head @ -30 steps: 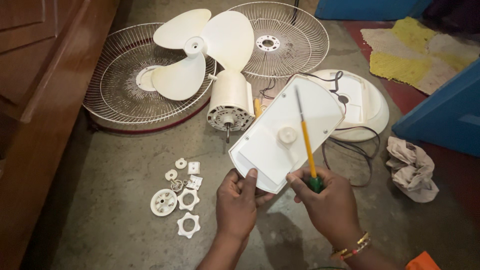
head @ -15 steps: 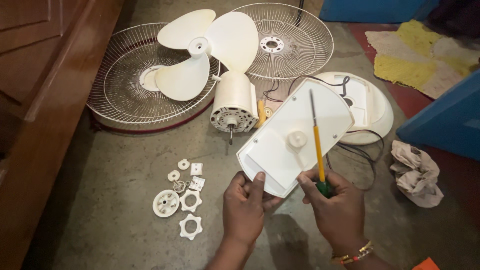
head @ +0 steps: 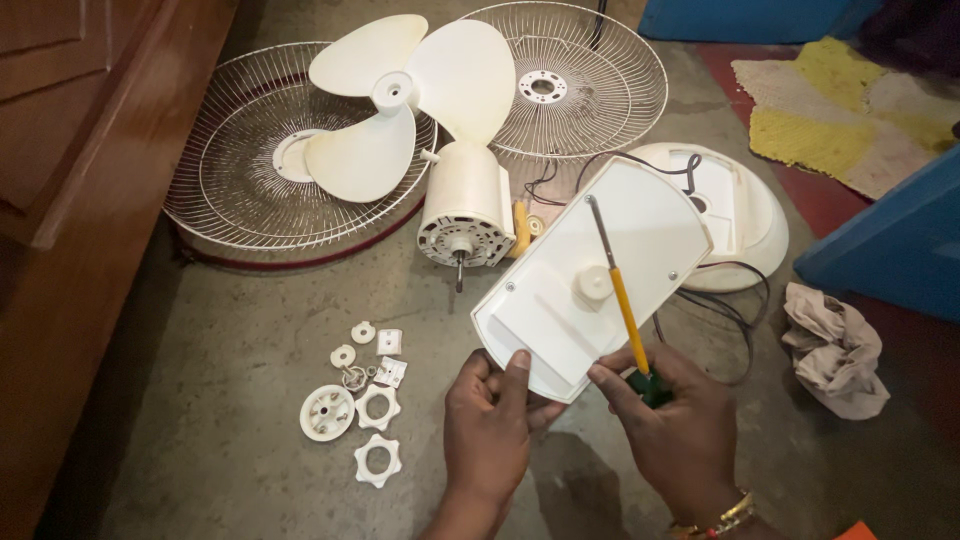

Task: The person uses a screwdriver to remove screws from a white plastic fan housing while seated on the floor. Disassembled fan parts, including blades, motor, and cage, are visible nearby.

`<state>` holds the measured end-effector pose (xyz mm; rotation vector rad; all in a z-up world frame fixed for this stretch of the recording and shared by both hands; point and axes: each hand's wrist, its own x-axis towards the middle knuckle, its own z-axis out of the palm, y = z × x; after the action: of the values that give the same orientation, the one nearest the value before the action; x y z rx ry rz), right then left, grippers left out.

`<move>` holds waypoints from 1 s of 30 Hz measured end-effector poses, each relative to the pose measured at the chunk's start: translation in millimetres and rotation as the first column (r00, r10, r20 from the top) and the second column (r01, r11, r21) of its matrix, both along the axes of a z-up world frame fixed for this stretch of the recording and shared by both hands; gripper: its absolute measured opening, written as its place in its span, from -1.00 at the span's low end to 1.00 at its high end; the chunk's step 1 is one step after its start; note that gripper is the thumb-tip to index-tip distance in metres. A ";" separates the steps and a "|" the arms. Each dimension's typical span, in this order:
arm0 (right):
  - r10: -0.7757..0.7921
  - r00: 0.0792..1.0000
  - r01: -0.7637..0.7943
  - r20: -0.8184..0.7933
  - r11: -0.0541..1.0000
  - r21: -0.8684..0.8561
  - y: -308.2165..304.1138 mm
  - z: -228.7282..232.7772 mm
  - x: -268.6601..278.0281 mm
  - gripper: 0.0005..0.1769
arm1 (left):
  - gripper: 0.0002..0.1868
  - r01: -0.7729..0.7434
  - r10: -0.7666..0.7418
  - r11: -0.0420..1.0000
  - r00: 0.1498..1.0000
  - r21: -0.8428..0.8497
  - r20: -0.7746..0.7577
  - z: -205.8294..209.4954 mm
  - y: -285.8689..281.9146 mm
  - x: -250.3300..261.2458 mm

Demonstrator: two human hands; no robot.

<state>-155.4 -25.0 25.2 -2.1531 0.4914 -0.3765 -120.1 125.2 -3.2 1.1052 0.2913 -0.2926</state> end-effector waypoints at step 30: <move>-0.031 0.997 0.053 -0.075 0.948 0.314 -6.7 -8.8 1.5 -0.82 | -0.69 -0.001 -0.001 0.999 0.999 -0.035 -0.034 2.0 -2.1 -2.0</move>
<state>-153.8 -31.7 16.4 -1.8515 0.5961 -0.2288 -122.2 123.1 -1.2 1.0666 0.3157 -0.3159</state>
